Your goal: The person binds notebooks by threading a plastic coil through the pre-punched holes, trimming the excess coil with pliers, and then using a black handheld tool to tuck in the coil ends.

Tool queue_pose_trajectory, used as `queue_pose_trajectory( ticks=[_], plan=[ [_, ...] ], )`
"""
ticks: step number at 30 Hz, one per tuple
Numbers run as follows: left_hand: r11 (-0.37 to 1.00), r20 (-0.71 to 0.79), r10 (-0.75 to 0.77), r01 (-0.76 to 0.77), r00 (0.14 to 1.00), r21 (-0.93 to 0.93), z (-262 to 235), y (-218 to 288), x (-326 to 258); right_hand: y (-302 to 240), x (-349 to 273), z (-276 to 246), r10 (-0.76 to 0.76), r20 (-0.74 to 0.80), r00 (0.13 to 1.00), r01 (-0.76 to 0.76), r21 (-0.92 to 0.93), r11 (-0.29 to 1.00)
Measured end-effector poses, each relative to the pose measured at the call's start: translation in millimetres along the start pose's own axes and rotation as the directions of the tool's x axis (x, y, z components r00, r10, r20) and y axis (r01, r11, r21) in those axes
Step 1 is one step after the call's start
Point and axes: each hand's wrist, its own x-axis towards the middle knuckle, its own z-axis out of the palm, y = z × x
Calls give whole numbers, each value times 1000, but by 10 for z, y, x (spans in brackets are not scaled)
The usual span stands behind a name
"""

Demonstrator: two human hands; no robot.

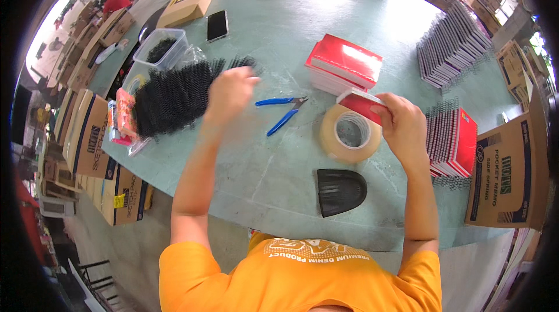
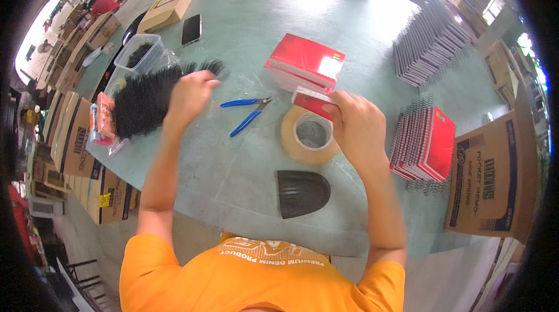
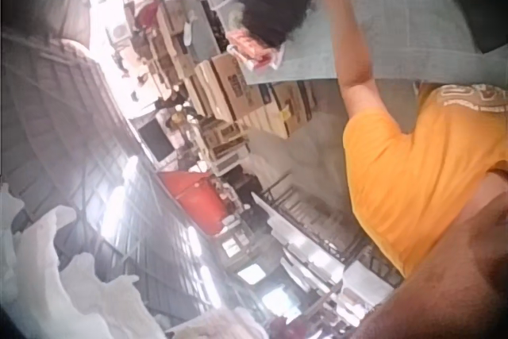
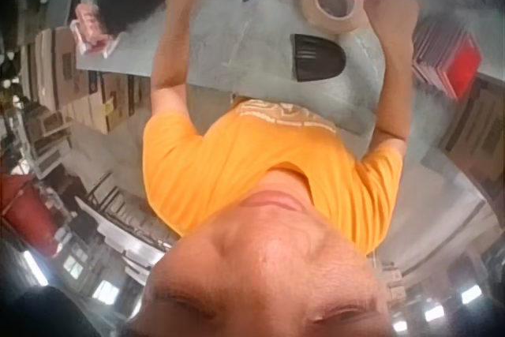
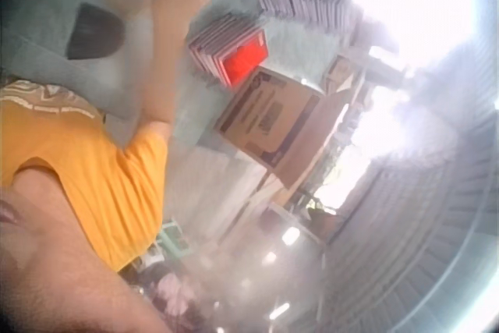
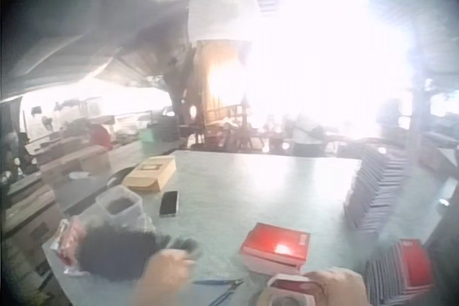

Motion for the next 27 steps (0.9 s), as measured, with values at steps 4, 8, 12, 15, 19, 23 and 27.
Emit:
queue_pose_trajectory(
  ticks=[4,8,12,15,19,23,27],
  plan=[
    [920,-73,-103,123,992,371,364,-780,-58,121,-81,404,25,155,988,-18,-48,999],
    [944,-108,-154,179,982,276,439,-798,-11,157,-190,383,-10,176,984,9,7,1000],
    [946,-422,-9,144,907,290,60,-615,-69,108,-3,185,48,138,989,-54,45,998],
    [978,-473,-140,47,870,-204,-213,-337,-59,150,0,253,78,245,966,-72,-33,997],
    [905,-691,-44,-265,721,-334,-478,-152,-83,73,57,214,75,330,941,-79,-3,997],
    [541,-309,-57,-231,949,-809,-295,384,-164,65,48,294,11,127,992,-35,182,983],
    [862,235,227,-83,945,-500,427,831,-417,60,57,448,-58,32,998,52,160,986]
  ],
)
